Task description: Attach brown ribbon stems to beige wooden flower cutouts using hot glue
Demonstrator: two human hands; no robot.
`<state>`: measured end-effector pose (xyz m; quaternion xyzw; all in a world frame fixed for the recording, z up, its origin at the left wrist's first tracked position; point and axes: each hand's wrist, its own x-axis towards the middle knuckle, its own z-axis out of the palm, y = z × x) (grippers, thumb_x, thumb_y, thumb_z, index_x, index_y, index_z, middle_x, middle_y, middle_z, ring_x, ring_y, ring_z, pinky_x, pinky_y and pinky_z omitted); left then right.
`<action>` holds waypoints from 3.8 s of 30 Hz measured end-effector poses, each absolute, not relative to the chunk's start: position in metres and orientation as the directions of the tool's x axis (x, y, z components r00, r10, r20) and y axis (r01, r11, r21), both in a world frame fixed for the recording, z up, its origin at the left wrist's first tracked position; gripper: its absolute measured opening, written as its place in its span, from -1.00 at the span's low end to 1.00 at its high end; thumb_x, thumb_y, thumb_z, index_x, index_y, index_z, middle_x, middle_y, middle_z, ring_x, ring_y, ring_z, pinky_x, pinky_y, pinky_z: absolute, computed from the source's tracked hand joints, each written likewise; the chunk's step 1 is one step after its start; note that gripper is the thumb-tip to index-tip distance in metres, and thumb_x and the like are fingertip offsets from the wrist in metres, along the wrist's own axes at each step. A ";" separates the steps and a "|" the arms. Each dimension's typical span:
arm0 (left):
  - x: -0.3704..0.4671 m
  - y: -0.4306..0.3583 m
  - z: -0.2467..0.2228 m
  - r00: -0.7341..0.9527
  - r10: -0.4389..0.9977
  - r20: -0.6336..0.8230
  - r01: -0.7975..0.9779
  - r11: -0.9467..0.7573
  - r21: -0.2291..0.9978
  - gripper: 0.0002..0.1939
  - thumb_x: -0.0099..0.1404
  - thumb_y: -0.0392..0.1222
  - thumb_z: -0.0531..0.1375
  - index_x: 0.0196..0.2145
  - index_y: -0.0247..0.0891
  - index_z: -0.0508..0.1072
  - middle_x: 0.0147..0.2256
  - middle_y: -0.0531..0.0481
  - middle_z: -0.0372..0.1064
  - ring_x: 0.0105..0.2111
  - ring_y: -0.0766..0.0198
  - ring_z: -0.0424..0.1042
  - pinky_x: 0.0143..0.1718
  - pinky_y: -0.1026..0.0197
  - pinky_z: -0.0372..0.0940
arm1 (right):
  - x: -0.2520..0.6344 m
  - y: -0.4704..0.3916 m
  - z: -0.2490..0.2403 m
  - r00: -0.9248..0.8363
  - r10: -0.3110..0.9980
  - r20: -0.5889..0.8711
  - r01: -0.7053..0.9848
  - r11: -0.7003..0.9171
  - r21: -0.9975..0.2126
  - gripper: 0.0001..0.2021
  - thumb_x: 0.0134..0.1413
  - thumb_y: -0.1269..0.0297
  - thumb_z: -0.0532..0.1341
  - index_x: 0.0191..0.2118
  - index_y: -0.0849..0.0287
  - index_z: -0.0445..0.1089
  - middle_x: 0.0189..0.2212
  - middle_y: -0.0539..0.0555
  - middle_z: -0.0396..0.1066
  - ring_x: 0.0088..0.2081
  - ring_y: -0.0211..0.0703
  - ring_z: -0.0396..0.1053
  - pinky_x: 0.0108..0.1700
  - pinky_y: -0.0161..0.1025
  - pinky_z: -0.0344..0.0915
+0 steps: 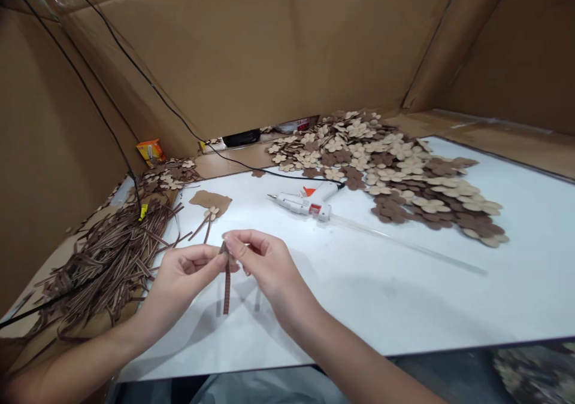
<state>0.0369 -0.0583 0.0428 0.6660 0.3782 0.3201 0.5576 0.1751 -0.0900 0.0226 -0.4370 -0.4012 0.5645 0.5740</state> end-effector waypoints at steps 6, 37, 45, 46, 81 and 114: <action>0.035 -0.061 0.043 0.538 0.838 -0.093 0.230 -0.040 0.972 -0.79 0.14 -0.13 0.22 -0.51 -0.35 0.51 -0.49 -0.05 0.47 -0.45 0.26 0.40 -0.41 0.30 0.27 | 0.193 -0.099 0.031 0.000 1.000 0.010 -0.083 0.010 -0.997 -0.79 -0.01 0.15 0.24 -0.47 0.18 0.42 -0.52 0.01 0.37 -0.43 -0.22 0.27 -0.36 -0.28 0.16; 0.071 -0.060 0.035 0.491 0.871 0.008 0.037 -0.029 0.999 -0.80 0.18 -0.15 0.17 -0.53 -0.31 0.35 -0.59 0.06 0.35 -0.55 0.38 0.34 -0.52 0.37 0.21 | 0.194 -0.111 0.017 0.289 0.952 0.102 -0.108 0.138 -0.985 -0.77 0.07 0.12 0.19 -0.39 0.19 0.40 -0.57 -0.03 0.32 -0.51 -0.27 0.26 -0.45 -0.31 0.23; 0.062 -0.037 0.014 0.478 0.805 -0.352 0.302 0.226 0.926 -0.77 0.03 -0.11 0.26 -0.57 -0.32 0.36 -0.63 0.04 0.37 -0.73 0.44 0.26 -0.74 0.41 0.04 | 0.269 -0.116 0.013 -0.011 0.779 0.627 0.852 0.335 -0.402 -0.77 0.13 0.40 0.08 -0.10 0.21 0.36 -0.11 0.21 0.29 -0.02 -0.01 0.22 0.01 -0.07 0.17; 0.062 -0.038 0.011 0.484 0.799 -0.356 0.297 0.232 0.926 -0.77 0.03 -0.11 0.26 -0.57 -0.33 0.36 -0.65 0.05 0.36 -0.74 0.44 0.26 -0.72 0.40 0.08 | 0.276 -0.113 0.010 -0.102 0.796 0.597 0.861 0.371 -0.348 -0.75 0.13 0.42 0.06 -0.08 0.23 0.34 -0.11 0.22 0.29 -0.03 -0.02 0.23 0.01 -0.08 0.18; 0.082 -0.055 0.012 0.423 0.801 -0.424 0.189 0.380 0.905 -0.73 -0.06 -0.08 0.35 -0.58 -0.36 0.43 -0.67 0.05 0.34 -0.75 0.49 0.18 -0.70 0.38 0.07 | 0.263 -0.082 0.010 -0.304 0.951 0.066 0.461 0.207 -0.863 -0.90 0.04 0.22 0.23 -0.37 0.11 0.43 -0.37 0.02 0.40 -0.26 -0.19 0.30 -0.35 -0.33 0.20; 0.075 -0.054 0.003 0.461 0.668 -0.584 0.198 0.564 0.802 -0.60 -0.05 0.07 0.33 -0.55 -0.36 0.38 -0.57 -0.01 0.42 -0.64 0.40 0.35 -0.61 0.35 0.20 | 0.258 -0.080 -0.002 -0.171 0.985 0.022 0.522 0.109 -0.846 -0.88 0.04 0.32 0.16 -0.48 0.09 0.37 -0.45 -0.01 0.40 -0.35 -0.16 0.34 -0.33 -0.23 0.23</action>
